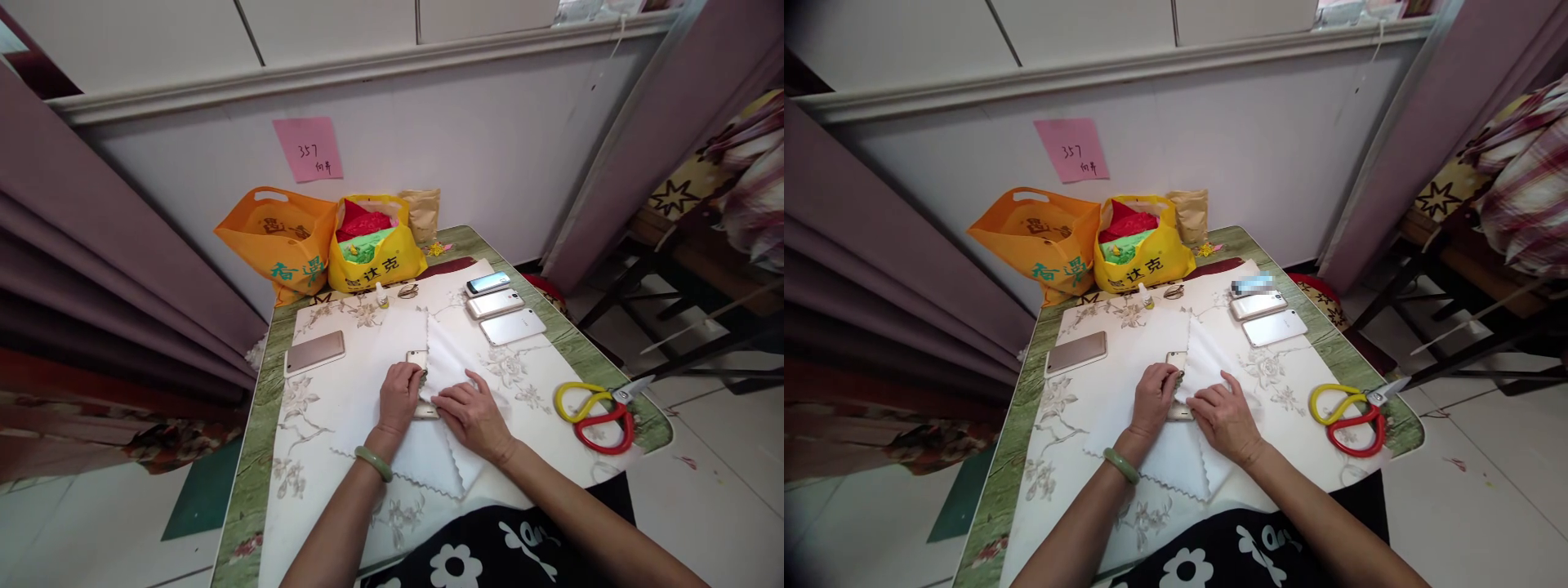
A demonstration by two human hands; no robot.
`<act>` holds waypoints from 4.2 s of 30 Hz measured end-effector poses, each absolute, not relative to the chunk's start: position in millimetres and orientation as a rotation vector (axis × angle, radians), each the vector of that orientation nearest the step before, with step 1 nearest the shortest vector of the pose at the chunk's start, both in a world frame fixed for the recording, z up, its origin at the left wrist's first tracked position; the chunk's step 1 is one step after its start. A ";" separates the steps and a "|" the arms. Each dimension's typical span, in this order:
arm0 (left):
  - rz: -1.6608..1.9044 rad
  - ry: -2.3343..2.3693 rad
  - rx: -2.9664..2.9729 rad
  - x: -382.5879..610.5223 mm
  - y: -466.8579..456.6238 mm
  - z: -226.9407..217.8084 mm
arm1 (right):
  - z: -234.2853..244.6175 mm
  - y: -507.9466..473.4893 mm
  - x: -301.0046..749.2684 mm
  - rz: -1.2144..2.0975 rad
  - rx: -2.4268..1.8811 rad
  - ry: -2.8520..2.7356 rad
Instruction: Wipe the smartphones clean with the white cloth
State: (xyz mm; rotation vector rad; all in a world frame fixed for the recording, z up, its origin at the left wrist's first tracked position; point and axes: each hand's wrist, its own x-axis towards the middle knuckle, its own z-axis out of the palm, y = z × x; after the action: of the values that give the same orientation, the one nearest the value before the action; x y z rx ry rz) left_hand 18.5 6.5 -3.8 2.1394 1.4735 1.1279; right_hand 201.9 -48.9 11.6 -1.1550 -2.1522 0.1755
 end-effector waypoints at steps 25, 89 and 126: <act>1.167 1.470 1.941 15.9 6.1 -8.2 | 10.1 42.3 167.8 0.322 -1.830 -1.894; 1.254 1.394 1.823 10.8 9.2 -11.2 | 17.8 70.1 148.9 0.269 -1.693 -2.040; 0.526 1.558 2.808 29.9 -83.9 0.2 | -23.9 8.4 239.3 0.737 -1.306 -1.356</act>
State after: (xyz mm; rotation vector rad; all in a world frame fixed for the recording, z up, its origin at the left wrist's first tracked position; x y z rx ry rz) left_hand 29.9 -83.9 0.2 2.8085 1.5584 0.5261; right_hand 239.3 8.4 -23.9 -1.3063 -1.3559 0.7373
